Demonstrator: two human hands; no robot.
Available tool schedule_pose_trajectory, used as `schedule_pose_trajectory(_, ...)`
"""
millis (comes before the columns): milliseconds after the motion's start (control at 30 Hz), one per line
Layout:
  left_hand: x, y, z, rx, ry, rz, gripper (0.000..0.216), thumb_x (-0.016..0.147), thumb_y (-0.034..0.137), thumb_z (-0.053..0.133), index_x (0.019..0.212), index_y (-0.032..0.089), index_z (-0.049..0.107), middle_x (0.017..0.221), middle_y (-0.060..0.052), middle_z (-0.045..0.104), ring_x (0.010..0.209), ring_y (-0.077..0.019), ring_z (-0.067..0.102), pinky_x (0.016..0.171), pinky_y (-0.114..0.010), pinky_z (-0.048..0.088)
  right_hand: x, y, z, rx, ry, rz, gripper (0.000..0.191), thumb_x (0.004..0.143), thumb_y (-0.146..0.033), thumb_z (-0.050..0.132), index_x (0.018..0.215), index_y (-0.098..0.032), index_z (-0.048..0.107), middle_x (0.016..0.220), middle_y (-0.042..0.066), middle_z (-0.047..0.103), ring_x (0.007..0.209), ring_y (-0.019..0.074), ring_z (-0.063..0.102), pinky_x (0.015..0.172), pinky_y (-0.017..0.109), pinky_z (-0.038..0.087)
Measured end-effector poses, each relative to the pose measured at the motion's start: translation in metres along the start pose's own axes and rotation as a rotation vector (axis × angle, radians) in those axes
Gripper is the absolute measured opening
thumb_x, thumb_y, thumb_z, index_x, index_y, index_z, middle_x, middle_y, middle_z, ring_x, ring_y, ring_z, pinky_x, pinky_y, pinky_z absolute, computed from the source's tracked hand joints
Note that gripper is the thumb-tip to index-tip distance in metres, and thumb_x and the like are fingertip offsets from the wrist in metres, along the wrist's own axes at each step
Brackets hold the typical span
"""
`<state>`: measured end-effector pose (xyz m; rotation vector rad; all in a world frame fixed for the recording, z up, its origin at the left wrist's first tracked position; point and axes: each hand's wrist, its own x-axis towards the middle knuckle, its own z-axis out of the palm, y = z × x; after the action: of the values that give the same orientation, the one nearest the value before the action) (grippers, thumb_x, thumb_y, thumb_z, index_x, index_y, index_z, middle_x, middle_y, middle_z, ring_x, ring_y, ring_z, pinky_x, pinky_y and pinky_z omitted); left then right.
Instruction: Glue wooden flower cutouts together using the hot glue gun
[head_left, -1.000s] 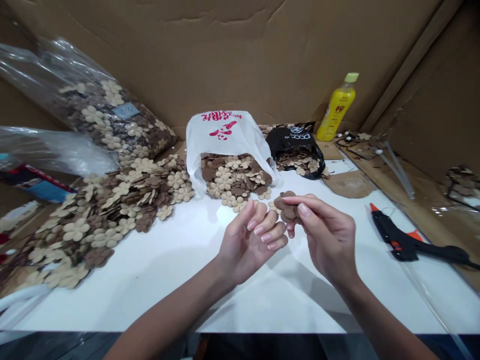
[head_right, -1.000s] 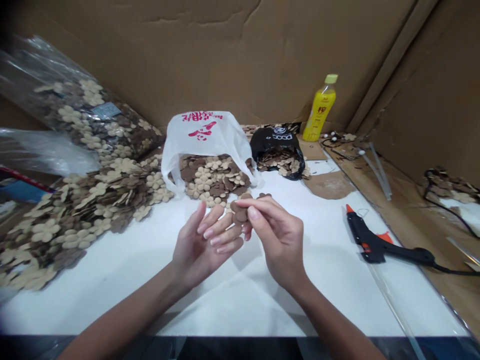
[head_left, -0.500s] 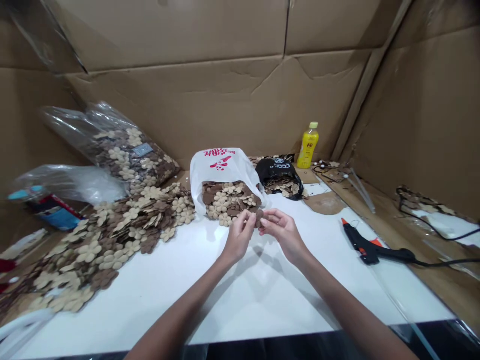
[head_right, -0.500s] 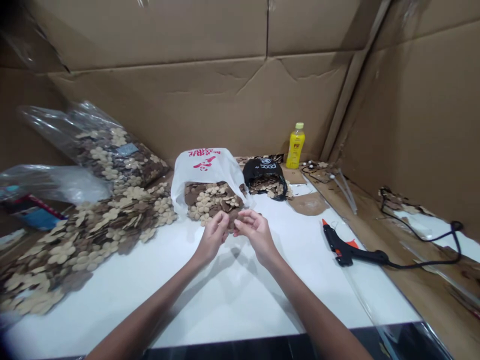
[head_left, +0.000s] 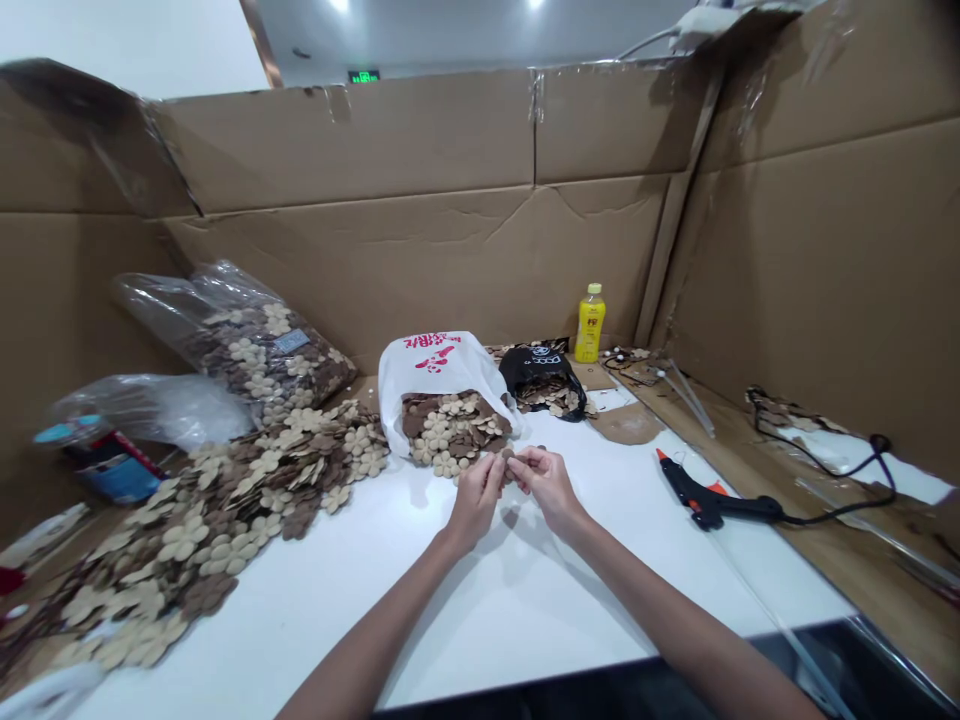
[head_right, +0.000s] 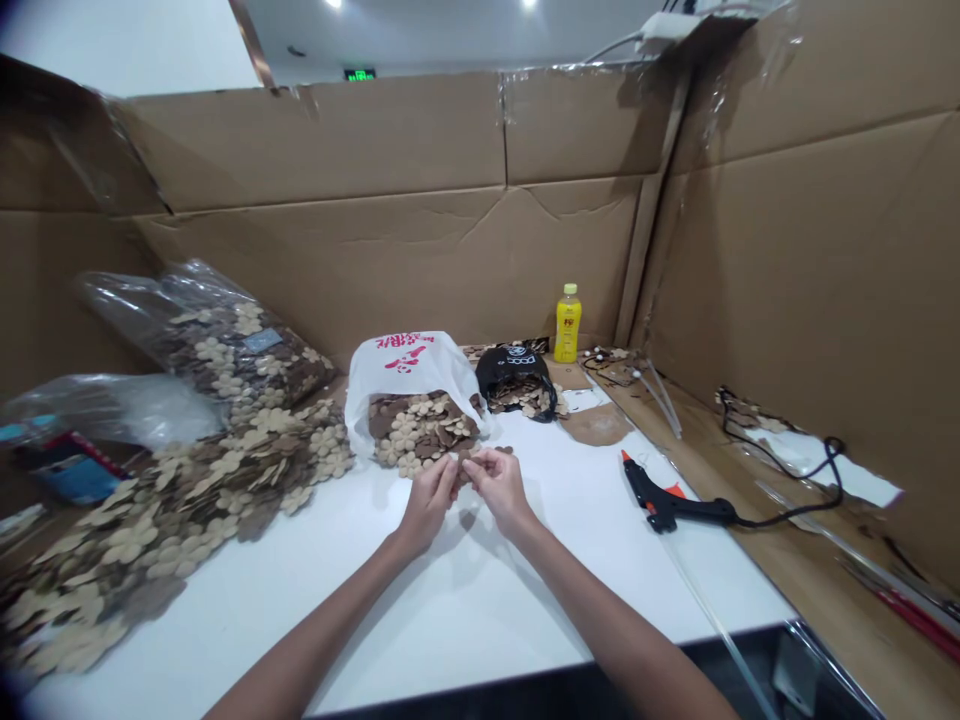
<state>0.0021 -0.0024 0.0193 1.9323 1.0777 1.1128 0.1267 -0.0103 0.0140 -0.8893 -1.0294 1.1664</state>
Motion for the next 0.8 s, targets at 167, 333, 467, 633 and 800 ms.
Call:
schedule_pose_trajectory(167,-0.0023,0.0016,0.0019,-0.073,0.033,0.022,0.021,0.083,0.038,0.043,0.075,0.019,0.042,0.064,0.004,0.045,0.055,-0.0103,0.043,0.053,-0.023,0.034,0.0023,-0.0037,-0.0014,-0.024,-0.015,-0.007,0.029,0.063,-0.041,0.067,0.063,-0.013,0.058,0.053,-0.002,0.048,0.047,0.0074,0.039,0.046,0.022,0.031)
schedule_pose_trajectory(333,-0.002,0.0011,0.0058,-0.206,0.086,-0.01,0.018,0.085,0.038,0.041,0.085,0.021,0.04,0.065,0.005,0.044,0.052,-0.0086,0.045,0.05,-0.021,0.036,0.0078,0.0,-0.0038,0.026,-0.067,-0.03,0.038,0.072,-0.047,0.057,0.055,-0.014,0.053,0.05,-0.002,0.045,0.048,0.0086,0.04,0.049,0.023,0.033)
schedule_pose_trajectory(467,-0.001,-0.0008,0.0054,-0.178,0.103,-0.033,0.02,0.084,0.04,0.041,0.08,0.02,0.04,0.063,0.005,0.044,0.052,-0.0091,0.046,0.05,-0.021,0.036,0.008,0.0019,-0.0027,0.092,-0.06,0.015,0.038,0.071,-0.05,0.058,0.059,-0.014,0.054,0.052,-0.002,0.046,0.049,0.0095,0.043,0.05,0.024,0.037)
schedule_pose_trajectory(633,-0.0027,-0.0011,0.0049,-0.113,0.113,-0.029,0.023,0.084,0.041,0.041,0.076,0.02,0.042,0.06,0.004,0.045,0.053,-0.0099,0.046,0.051,-0.022,0.036,0.004,0.0026,-0.0017,-0.045,-0.085,-0.054,0.032,0.066,-0.044,0.065,0.071,-0.013,0.061,0.063,0.002,0.056,0.056,0.0111,0.049,0.054,0.024,0.041)
schedule_pose_trajectory(800,-0.0032,-0.0047,0.0073,-0.194,0.165,-0.086,0.031,0.085,0.04,0.031,0.065,0.019,0.041,0.055,0.002,0.044,0.049,-0.0108,0.044,0.048,-0.023,0.036,0.0098,0.0018,-0.004,-0.123,-0.022,-0.037,0.032,0.06,-0.043,0.068,0.066,-0.013,0.06,0.055,0.001,0.055,0.046,0.0092,0.045,0.044,0.023,0.036)
